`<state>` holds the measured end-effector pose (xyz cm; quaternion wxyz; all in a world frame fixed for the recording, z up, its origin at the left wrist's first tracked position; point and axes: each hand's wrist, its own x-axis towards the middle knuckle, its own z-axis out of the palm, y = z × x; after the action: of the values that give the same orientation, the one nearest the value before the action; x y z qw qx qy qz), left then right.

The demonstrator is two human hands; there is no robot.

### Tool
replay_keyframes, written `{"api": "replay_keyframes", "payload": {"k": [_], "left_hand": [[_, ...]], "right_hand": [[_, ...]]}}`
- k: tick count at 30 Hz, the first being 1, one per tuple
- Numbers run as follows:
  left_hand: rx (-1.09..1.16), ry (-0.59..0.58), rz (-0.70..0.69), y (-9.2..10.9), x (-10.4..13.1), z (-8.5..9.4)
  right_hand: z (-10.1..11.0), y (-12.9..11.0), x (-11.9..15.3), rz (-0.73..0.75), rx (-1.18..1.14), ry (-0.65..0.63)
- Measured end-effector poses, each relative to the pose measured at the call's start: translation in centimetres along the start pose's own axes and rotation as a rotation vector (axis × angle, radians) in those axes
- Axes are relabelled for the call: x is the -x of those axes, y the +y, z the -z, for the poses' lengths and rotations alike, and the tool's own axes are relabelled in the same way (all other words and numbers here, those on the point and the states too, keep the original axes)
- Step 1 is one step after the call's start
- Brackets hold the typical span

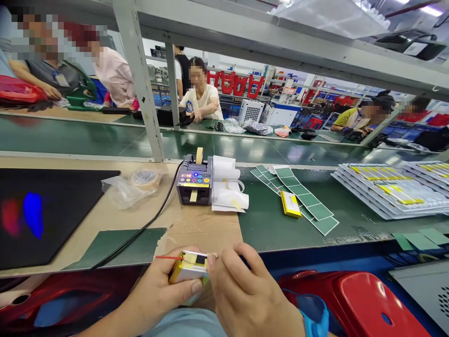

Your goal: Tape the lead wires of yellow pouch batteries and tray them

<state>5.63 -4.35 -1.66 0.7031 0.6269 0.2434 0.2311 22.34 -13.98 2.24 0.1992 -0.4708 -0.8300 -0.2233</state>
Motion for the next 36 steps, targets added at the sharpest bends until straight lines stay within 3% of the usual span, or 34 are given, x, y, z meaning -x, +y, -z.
{"api": "replay_keyframes", "payload": {"k": [4,8,10,12,15,17,24,28,30,33,36], "left_hand": [[-0.056,0.038,-0.003,-0.7,0.0,0.0],[-0.355,0.011,-0.238,-1.5,-0.4,1.0],[-0.456,0.004,-0.348,-1.5,-0.6,1.5],[-0.5,0.01,-0.409,-1.3,-0.8,1.7],[-0.545,0.009,-0.445,-1.2,-0.9,1.8],[-0.574,0.014,-0.495,-1.4,-0.9,1.8],[-0.595,0.004,-0.715,-2.7,-1.1,1.8],[-0.579,0.029,-0.616,-2.5,-1.2,1.6],[-0.589,0.019,-0.58,-2.4,-1.2,1.6],[-0.591,-0.035,-0.594,-2.4,-1.3,1.6],[-0.58,-0.064,-0.576,-2.7,-1.5,1.4]], "right_hand": [[0.0,0.7,-0.5,0.009,-0.11,-0.025],[0.3,2.1,-1.0,-0.347,-0.69,-0.021],[0.3,2.5,-0.7,-0.466,-0.812,0.062],[0.1,2.5,-0.4,-0.438,-0.789,0.123],[-0.5,2.0,-0.1,-0.293,-0.642,0.121],[-1.0,1.5,-0.1,-0.275,-0.558,0.13],[-2.4,-0.4,0.4,-0.498,-0.674,0.245],[-2.7,-0.5,0.9,-0.581,-0.576,0.283],[-2.6,-0.3,0.8,-0.535,-0.539,0.273],[-2.2,0.1,0.5,-0.414,-0.658,0.18],[-1.9,0.4,0.3,-0.483,-0.834,0.1]]}}
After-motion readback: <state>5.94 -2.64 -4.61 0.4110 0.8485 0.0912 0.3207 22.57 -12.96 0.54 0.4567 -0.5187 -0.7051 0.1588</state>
